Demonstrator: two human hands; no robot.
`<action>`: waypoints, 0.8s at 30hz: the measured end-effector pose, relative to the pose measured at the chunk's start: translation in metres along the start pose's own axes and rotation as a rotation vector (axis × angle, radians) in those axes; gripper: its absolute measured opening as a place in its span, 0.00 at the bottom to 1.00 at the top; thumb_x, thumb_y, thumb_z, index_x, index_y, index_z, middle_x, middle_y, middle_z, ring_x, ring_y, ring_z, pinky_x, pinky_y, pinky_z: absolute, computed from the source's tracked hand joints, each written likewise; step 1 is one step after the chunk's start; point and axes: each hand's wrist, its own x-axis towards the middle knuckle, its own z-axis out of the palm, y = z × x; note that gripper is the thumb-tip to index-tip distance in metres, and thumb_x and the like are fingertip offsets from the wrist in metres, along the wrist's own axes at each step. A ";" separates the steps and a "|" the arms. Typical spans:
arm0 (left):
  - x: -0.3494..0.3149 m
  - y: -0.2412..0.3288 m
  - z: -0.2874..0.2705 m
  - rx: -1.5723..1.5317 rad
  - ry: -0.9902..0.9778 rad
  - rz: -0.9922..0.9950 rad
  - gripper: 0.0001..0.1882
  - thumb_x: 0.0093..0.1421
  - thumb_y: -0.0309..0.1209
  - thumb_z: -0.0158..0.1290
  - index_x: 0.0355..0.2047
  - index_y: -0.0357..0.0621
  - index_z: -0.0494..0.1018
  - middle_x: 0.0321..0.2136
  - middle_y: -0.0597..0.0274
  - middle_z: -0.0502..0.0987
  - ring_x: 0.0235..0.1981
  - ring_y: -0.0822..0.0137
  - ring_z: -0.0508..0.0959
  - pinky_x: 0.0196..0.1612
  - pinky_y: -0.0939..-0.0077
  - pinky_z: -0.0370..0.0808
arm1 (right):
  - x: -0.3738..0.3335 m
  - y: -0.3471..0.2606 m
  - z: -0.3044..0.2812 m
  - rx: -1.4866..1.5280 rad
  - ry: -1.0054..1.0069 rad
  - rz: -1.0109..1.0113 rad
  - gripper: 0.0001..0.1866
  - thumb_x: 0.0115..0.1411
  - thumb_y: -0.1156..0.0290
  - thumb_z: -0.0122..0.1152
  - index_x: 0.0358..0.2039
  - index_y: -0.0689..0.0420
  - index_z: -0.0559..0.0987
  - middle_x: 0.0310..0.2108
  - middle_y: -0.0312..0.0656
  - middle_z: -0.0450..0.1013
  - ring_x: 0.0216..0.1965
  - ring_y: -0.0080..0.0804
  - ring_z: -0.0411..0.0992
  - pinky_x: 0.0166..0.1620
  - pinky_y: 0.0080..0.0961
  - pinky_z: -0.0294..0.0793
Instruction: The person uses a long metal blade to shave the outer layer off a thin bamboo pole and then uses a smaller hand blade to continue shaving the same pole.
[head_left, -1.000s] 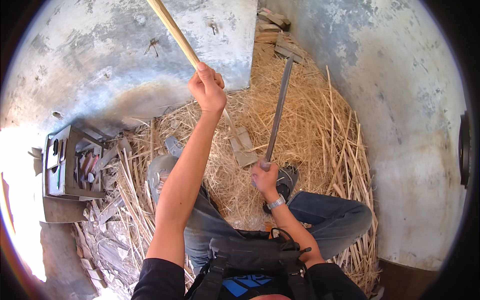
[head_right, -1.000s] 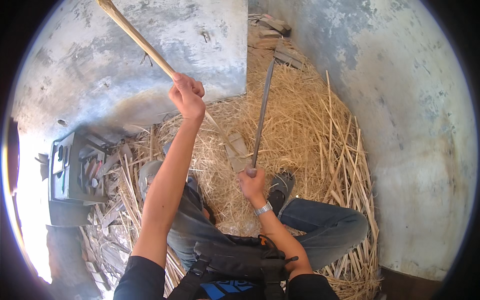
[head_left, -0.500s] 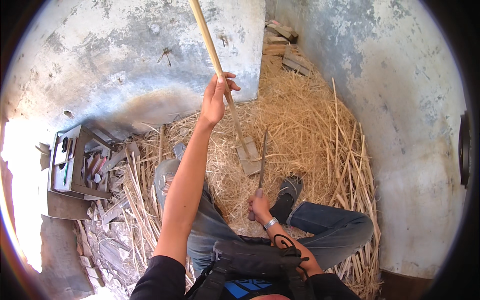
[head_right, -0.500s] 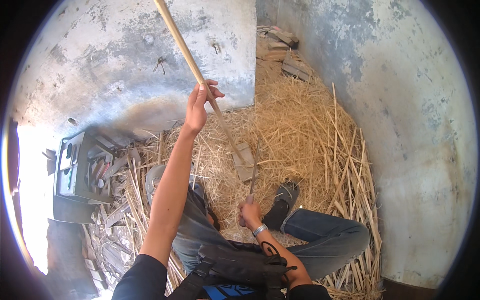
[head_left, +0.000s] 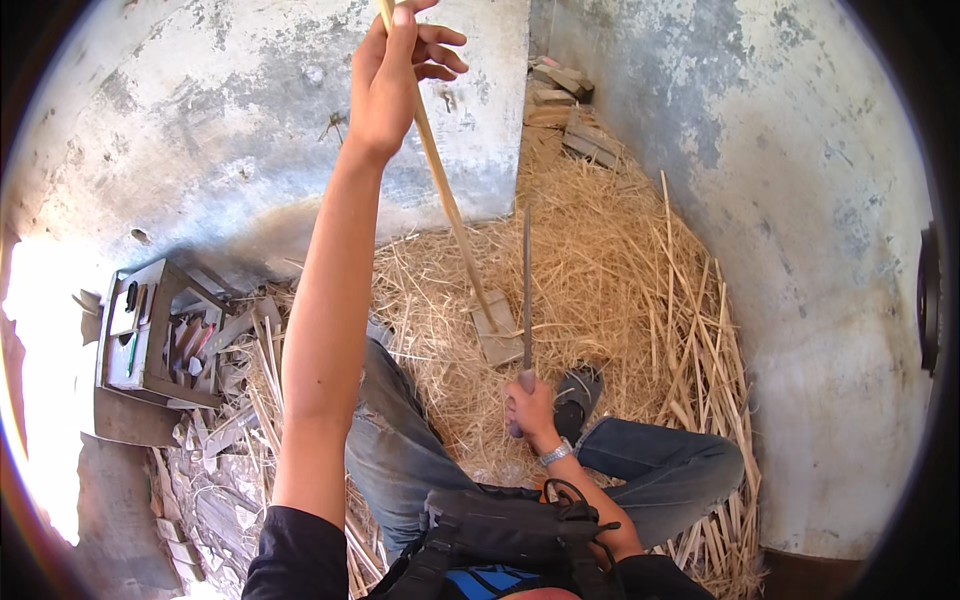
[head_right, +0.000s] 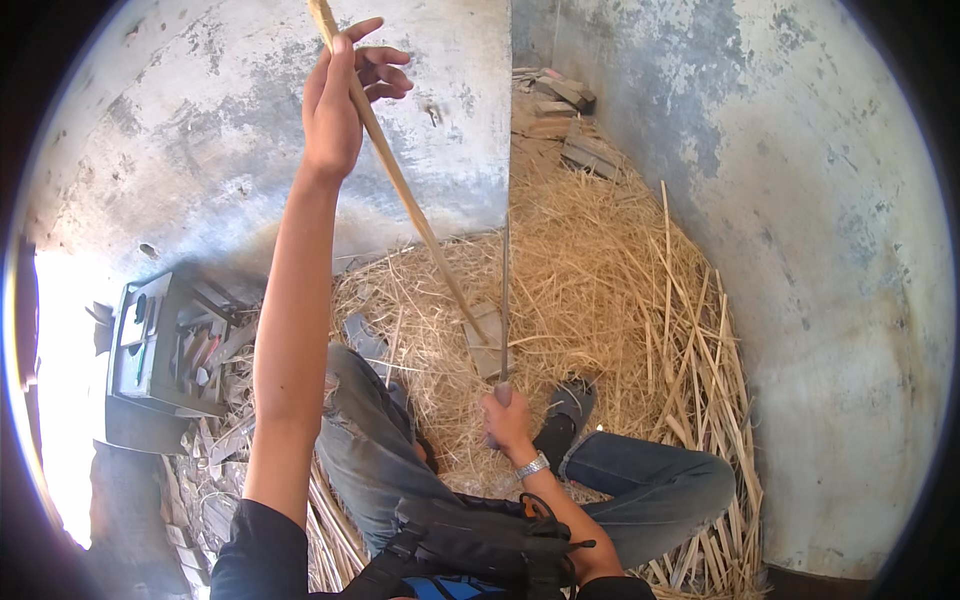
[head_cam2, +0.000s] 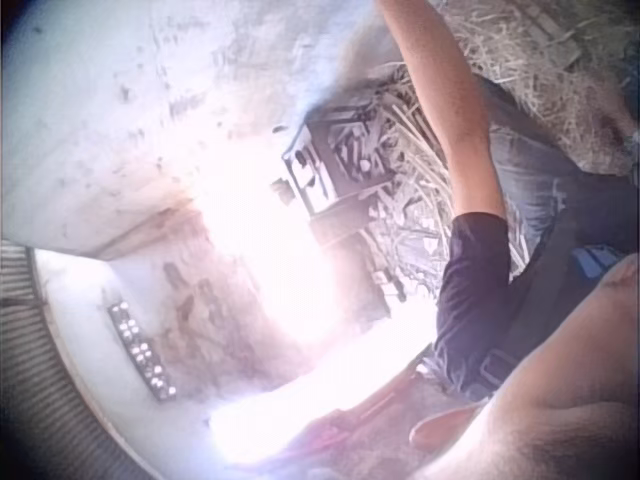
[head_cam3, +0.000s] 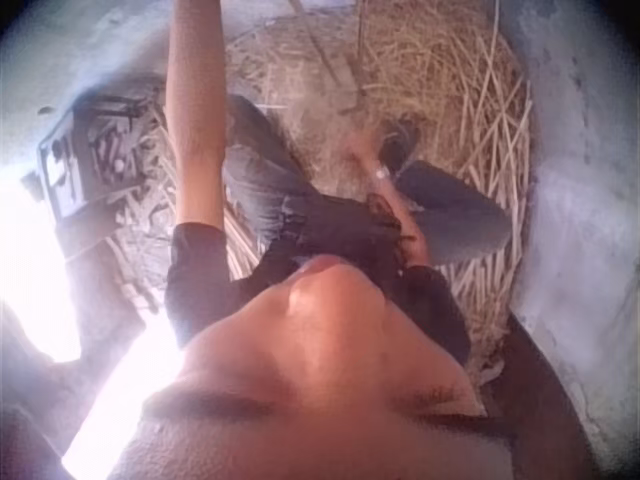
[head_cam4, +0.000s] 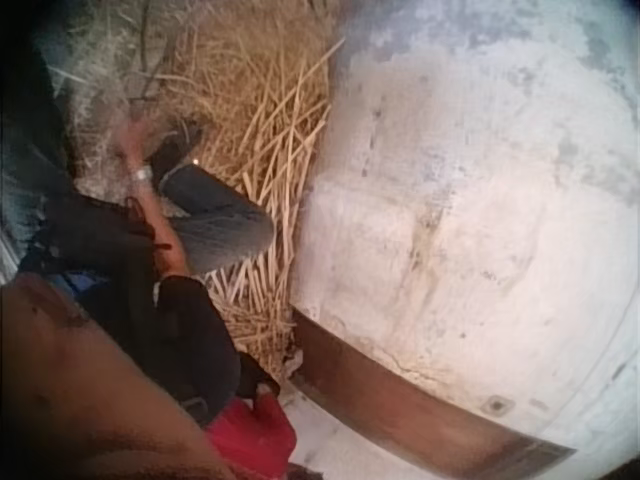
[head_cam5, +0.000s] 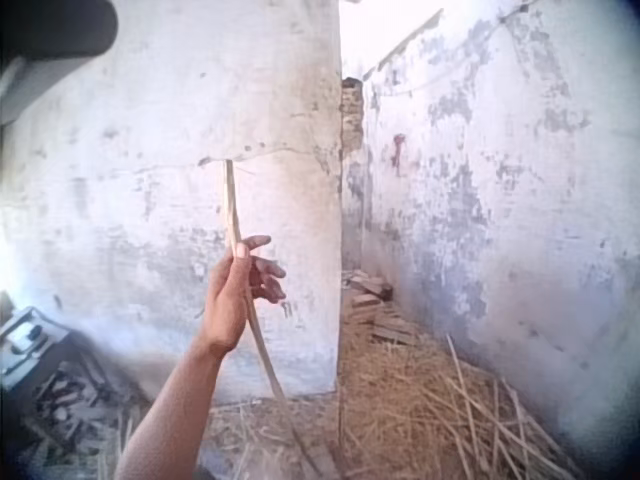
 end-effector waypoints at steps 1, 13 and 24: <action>0.002 0.014 0.018 0.085 0.090 -0.033 0.29 0.77 0.48 0.31 0.46 0.34 0.71 0.21 0.64 0.70 0.21 0.72 0.71 0.27 0.76 0.69 | -0.006 -0.024 -0.004 0.099 -0.081 -0.052 0.11 0.59 0.70 0.63 0.25 0.59 0.71 0.15 0.34 0.65 0.12 0.23 0.64 0.16 0.24 0.62; 0.007 0.006 0.067 -0.173 0.490 -0.226 0.33 0.70 0.61 0.41 0.18 0.49 0.57 0.14 0.73 0.54 0.15 0.76 0.53 0.19 0.76 0.48 | -0.104 -0.154 -0.010 0.236 -0.512 0.313 0.30 0.70 0.36 0.39 0.33 0.54 0.68 0.13 0.30 0.57 0.11 0.19 0.56 0.19 0.23 0.62; 0.005 0.005 0.081 -0.188 0.495 -0.184 0.34 0.70 0.62 0.41 0.16 0.50 0.56 0.12 0.71 0.56 0.14 0.76 0.55 0.18 0.76 0.49 | -0.114 -0.208 -0.005 0.417 -0.243 -0.817 0.33 0.71 0.35 0.37 0.32 0.56 0.67 0.14 0.33 0.61 0.11 0.21 0.58 0.17 0.25 0.62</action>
